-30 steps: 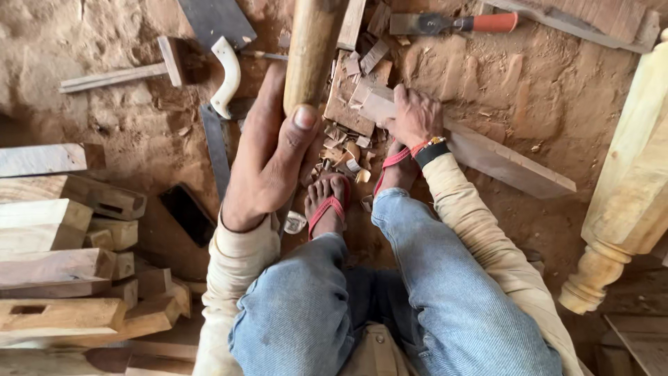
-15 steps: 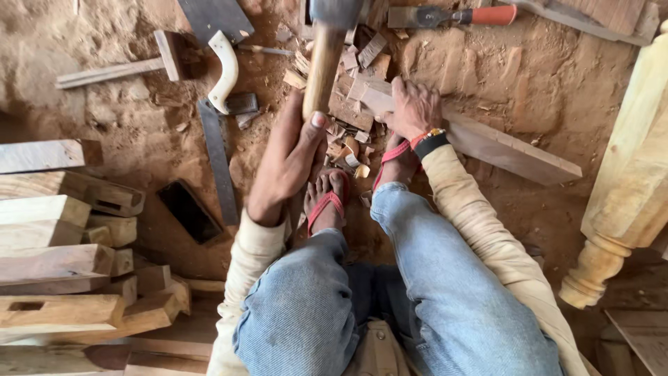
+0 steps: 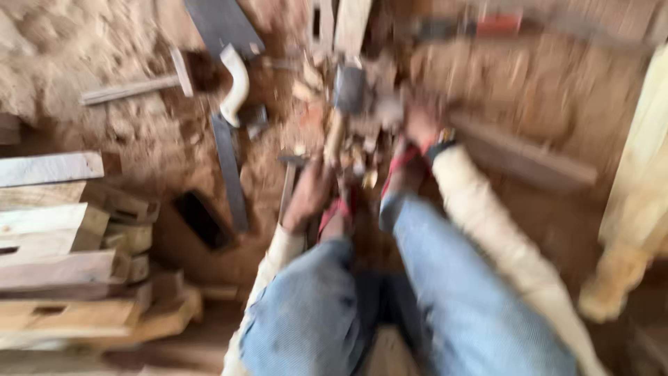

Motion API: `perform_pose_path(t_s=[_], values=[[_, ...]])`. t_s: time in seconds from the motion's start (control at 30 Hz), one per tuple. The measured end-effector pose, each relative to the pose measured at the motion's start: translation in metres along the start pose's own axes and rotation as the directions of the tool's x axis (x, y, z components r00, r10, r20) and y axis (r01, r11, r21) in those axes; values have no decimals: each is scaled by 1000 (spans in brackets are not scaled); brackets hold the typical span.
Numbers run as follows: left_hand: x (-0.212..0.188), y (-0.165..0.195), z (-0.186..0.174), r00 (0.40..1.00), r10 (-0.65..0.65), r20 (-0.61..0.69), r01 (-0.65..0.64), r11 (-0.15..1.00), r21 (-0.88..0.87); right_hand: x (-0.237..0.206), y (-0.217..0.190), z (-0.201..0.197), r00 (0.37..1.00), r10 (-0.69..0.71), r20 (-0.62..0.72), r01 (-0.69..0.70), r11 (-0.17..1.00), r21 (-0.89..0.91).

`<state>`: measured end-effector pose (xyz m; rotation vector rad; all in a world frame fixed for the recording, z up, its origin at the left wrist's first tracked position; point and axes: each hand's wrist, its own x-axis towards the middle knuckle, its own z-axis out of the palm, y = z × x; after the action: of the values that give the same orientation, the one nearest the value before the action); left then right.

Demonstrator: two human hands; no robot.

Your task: The person carves a small wooden block using a chisel and mallet. They repeatedly strike the chisel to remove wood chips, then reposition the block and continue carving.

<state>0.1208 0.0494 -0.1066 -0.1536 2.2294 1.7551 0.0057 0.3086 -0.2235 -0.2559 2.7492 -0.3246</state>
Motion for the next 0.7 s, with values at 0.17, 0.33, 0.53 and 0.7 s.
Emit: perform_pose_path(t_s=[0.17, 0.33, 0.53, 0.7], values=[[-5, -11, -21, 926, -373, 66, 378, 900, -219, 5, -1, -18, 992, -107, -61, 110, 993, 41], [0, -19, -10, 953, -296, 63, 303, 940, -160, 2, -1, -22, 971, -200, -128, 198, 980, -29], [-6, -36, 2, 994, -107, 30, 109, 988, -110, 14, -26, 4, 743, -515, -427, 484, 855, -189], [-6, -39, -1, 938, -333, 100, 347, 902, -258, 24, -33, 15, 747, -486, -453, 455, 871, -185]])
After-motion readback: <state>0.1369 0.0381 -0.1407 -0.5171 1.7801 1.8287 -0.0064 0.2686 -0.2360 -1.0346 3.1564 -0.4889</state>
